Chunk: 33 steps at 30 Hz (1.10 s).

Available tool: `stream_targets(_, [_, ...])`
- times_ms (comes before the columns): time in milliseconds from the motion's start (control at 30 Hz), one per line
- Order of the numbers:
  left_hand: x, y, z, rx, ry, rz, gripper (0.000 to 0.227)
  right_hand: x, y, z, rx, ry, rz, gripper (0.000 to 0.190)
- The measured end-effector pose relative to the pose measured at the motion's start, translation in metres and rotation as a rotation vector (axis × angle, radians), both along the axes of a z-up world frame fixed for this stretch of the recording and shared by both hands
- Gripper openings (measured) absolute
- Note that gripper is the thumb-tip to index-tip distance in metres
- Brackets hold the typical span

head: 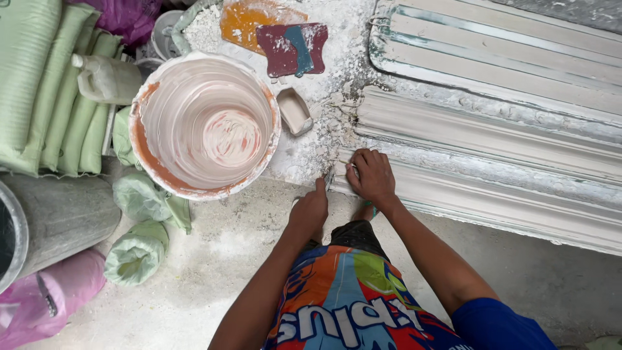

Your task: The person scrapes white residue from the grooves of stacked white molding pieces using a small metal scraper. They work along the length of each piece, removing the buildup and occasionally wiping the surface with their hand.

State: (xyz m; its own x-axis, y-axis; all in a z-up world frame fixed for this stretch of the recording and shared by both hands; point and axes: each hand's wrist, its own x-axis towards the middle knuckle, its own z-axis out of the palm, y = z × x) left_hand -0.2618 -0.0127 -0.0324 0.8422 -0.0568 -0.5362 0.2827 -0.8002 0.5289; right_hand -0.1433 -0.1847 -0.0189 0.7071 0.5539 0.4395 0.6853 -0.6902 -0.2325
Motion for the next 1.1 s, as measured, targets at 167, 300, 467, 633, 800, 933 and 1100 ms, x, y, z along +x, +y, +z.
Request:
stream_targets(167, [-0.014,-0.004,0.004,0.201,-0.129,-0.133,0.058,-0.003,-0.003,-0.007,0.008,0.026,0.004,0.021])
stream_targets(300, [-0.017,-0.001,0.017,0.328,-0.238,-0.241,0.051,0.001,-0.002,-0.008,-0.004,-0.002,-0.001,0.022])
stream_targets(467, [-0.011,0.007,0.009,0.293,-0.230,-0.279,0.052,0.001,0.000,-0.003,-0.014,-0.003,-0.004,0.023])
stream_targets(633, [0.004,0.006,0.034,0.252,-0.123,-0.289,0.048,0.004,0.002,-0.003,-0.079,-0.027,-0.005,0.024])
stream_targets(800, [0.012,-0.007,0.042,0.192,-0.009,-0.213,0.048,0.003,0.007,0.014,-0.088,-0.032,-0.002,0.024])
stream_targets(933, [0.029,-0.008,0.065,0.173,0.014,-0.192,0.045,0.003,0.003,0.001,-0.109,-0.026,-0.004,0.024])
stream_targets(1100, [0.072,0.001,0.004,0.002,0.054,-0.086,0.024,0.003,0.005,0.007,-0.127,0.059,-0.013,0.021])
